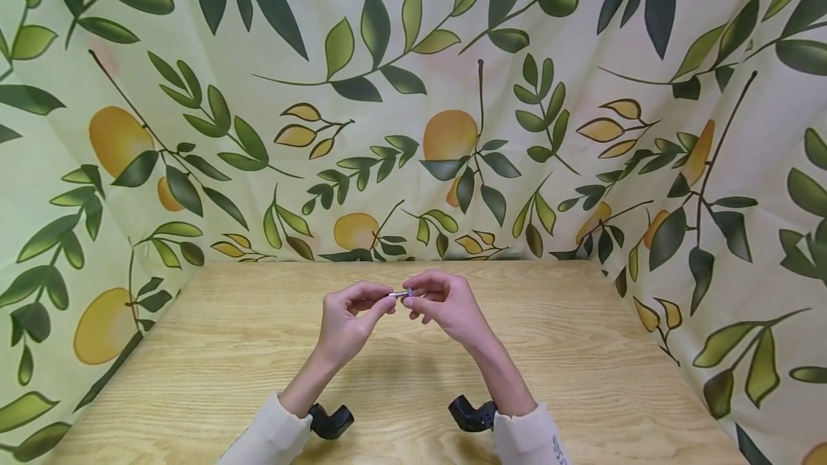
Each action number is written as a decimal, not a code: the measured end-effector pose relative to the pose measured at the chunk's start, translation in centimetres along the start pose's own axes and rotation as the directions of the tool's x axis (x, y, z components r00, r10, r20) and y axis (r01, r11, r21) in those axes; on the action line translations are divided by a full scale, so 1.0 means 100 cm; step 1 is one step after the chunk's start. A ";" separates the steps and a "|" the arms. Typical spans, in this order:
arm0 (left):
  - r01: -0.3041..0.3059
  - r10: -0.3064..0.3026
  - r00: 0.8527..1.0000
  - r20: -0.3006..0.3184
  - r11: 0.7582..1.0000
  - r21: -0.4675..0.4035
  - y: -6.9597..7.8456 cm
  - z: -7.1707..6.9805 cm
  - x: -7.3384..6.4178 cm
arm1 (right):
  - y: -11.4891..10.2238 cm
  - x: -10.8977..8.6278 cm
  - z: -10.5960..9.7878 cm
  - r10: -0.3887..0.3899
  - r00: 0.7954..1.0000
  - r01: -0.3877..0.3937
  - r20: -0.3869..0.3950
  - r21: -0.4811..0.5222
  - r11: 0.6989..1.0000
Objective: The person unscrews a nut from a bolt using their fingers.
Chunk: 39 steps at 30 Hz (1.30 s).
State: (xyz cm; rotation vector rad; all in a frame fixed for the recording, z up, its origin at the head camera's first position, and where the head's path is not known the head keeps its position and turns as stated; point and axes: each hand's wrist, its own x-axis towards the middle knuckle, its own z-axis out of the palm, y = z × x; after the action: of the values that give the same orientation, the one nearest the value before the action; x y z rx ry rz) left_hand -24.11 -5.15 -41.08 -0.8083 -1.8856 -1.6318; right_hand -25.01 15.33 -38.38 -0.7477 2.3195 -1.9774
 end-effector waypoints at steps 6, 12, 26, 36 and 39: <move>-0.008 0.009 1.000 0.006 1.000 -0.001 -0.002 0.001 0.000 | -0.001 0.000 0.000 -0.001 1.000 0.001 -0.016 -0.008 1.000; -0.002 0.002 1.000 0.006 1.000 -0.009 -0.001 0.001 0.000 | 0.000 0.001 0.000 -0.001 1.000 0.001 -0.015 0.002 1.000; 0.008 -0.008 1.000 0.000 1.000 0.007 0.000 0.000 0.000 | -0.002 0.000 0.000 0.004 1.000 -0.004 -0.013 -0.003 1.000; 0.019 -0.019 1.000 -0.002 1.000 -0.006 0.002 -0.001 0.001 | -0.003 0.001 0.001 0.013 1.000 -0.013 -0.017 -0.008 1.000; 0.010 -0.010 1.000 -0.001 1.000 -0.010 0.002 -0.001 0.001 | -0.003 0.001 0.001 0.021 1.000 -0.021 -0.012 -0.013 1.000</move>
State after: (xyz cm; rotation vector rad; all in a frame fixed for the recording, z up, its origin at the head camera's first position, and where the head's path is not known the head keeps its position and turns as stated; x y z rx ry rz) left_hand -24.04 -5.19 -40.92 -0.8031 -1.8845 -1.6486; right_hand -24.91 15.19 -38.07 -0.7110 2.3388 -1.9658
